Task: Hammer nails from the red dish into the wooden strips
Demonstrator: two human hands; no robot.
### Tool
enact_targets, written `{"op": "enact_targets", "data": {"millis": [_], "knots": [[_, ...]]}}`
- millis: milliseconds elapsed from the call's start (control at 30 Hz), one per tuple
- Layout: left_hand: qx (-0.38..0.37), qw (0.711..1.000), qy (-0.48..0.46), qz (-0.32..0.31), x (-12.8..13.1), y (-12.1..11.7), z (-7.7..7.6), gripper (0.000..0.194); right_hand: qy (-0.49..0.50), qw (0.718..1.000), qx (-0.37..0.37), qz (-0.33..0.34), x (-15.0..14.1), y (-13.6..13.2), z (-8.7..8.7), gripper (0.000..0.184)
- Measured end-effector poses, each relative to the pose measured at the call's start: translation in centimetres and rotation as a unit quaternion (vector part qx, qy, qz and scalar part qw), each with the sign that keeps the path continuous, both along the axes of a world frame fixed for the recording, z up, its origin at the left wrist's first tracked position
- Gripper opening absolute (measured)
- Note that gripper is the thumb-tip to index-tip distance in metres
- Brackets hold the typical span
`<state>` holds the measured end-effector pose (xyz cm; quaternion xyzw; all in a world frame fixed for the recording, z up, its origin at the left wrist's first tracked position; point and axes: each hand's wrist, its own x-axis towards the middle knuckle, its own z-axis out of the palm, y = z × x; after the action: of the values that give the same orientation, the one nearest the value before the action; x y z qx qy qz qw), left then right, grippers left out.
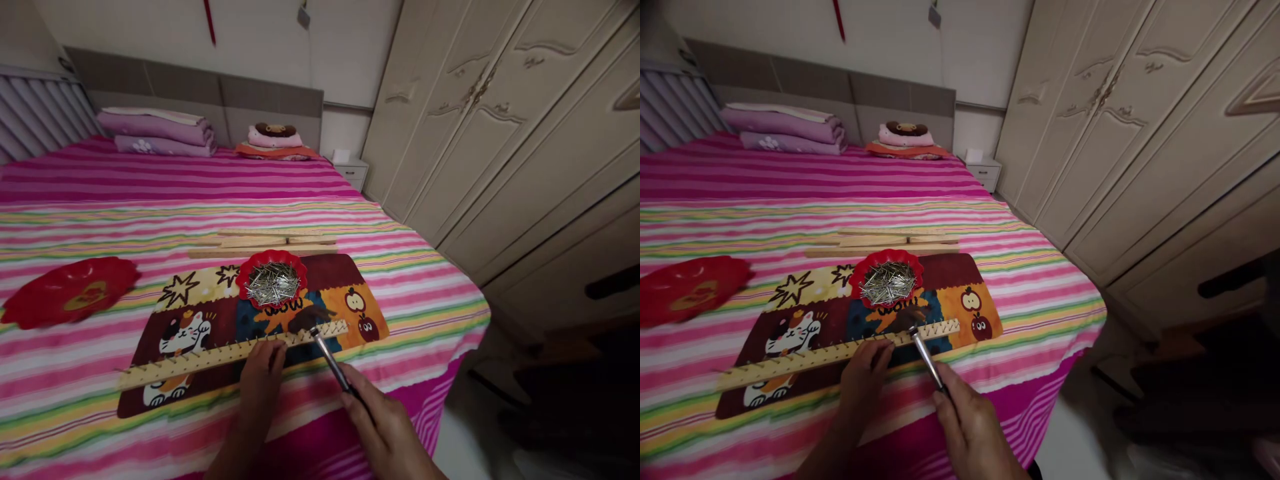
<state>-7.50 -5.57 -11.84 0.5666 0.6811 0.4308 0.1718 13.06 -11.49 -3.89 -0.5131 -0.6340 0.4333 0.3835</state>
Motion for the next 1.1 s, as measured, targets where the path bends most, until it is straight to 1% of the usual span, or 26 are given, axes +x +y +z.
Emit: {"op": "enact_targets", "data": {"millis": [33, 67, 133, 167, 233, 333, 400, 467, 500, 567, 667, 767, 900, 1100], "knots": [[0.005, 1.0, -0.002, -0.002, 0.0, 0.0, 0.0, 0.019, 0.04, 0.997, -0.016, -0.057, 0.1, 0.0, -0.2, 0.038], [0.01, 1.0, -0.004, -0.003, 0.1, 0.0, 0.0, 0.019, 0.083, 0.988, -0.044, -0.119, 0.2, 0.0, -0.6, 0.038], [0.016, 1.0, -0.005, -0.002, 0.1, -0.1, 0.1, 0.019, 0.176, 0.951, -0.119, -0.225, 0.7, 0.2, -1.4, 0.043], [0.017, 1.0, -0.006, -0.002, 0.1, -0.2, 0.3, 0.019, 0.218, 0.929, -0.151, -0.258, 1.0, 0.4, -2.0, 0.047], [0.019, 1.0, -0.006, -0.001, -0.1, -0.5, 0.9, 0.021, 0.277, 0.895, -0.188, -0.294, 1.8, 0.9, -3.2, 0.053], [0.027, 1.0, 0.011, 0.006, -0.9, -0.3, 2.8, 0.023, 0.323, 0.871, -0.204, -0.308, 2.9, 1.4, -5.5, 0.054], [0.031, 0.999, 0.039, 0.007, -1.7, 0.6, 4.5, 0.024, 0.355, 0.856, -0.216, -0.307, 3.3, 1.5, -6.9, 0.055], [0.018, 0.996, 0.081, 0.019, -2.5, 2.3, 6.1, 0.022, 0.383, 0.844, -0.222, -0.302, 3.3, 1.5, -8.1, 0.056], [-0.004, 0.994, 0.11, 0.019, -2.8, 3.4, 6.6, 0.02, 0.391, 0.842, -0.22, -0.3, 3.3, 1.5, -8.5, 0.056], [-0.044, 0.984, 0.174, 0.02, -3.1, 5.8, 7.3, 0.02, 0.4, 0.84, -0.214, -0.298, 3.1, 1.5, -9.2, 0.055], [-0.091, 0.959, 0.269, 0.008, -3.2, 8.8, 7.5, 0.023, 0.404, 0.837, -0.213, -0.3, 3.1, 1.6, -9.7, 0.055], [-0.148, 0.939, 0.311, 0.003, -2.8, 10.6, 7.4, 0.026, 0.408, 0.834, -0.218, -0.301, 3.2, 1.6, -9.9, 0.056], [-0.198, 0.93, 0.308, 0.003, -2.2, 11.4, 7.4, 0.025, 0.414, 0.832, -0.214, -0.302, 3.2, 1.6, -9.9, 0.055], [-0.213, 0.932, 0.292, 0.02, -1.8, 11.7, 7.5, 0.019, 0.428, 0.827, -0.213, -0.296, 3.2, 1.6, -10.1, 0.053]]}}
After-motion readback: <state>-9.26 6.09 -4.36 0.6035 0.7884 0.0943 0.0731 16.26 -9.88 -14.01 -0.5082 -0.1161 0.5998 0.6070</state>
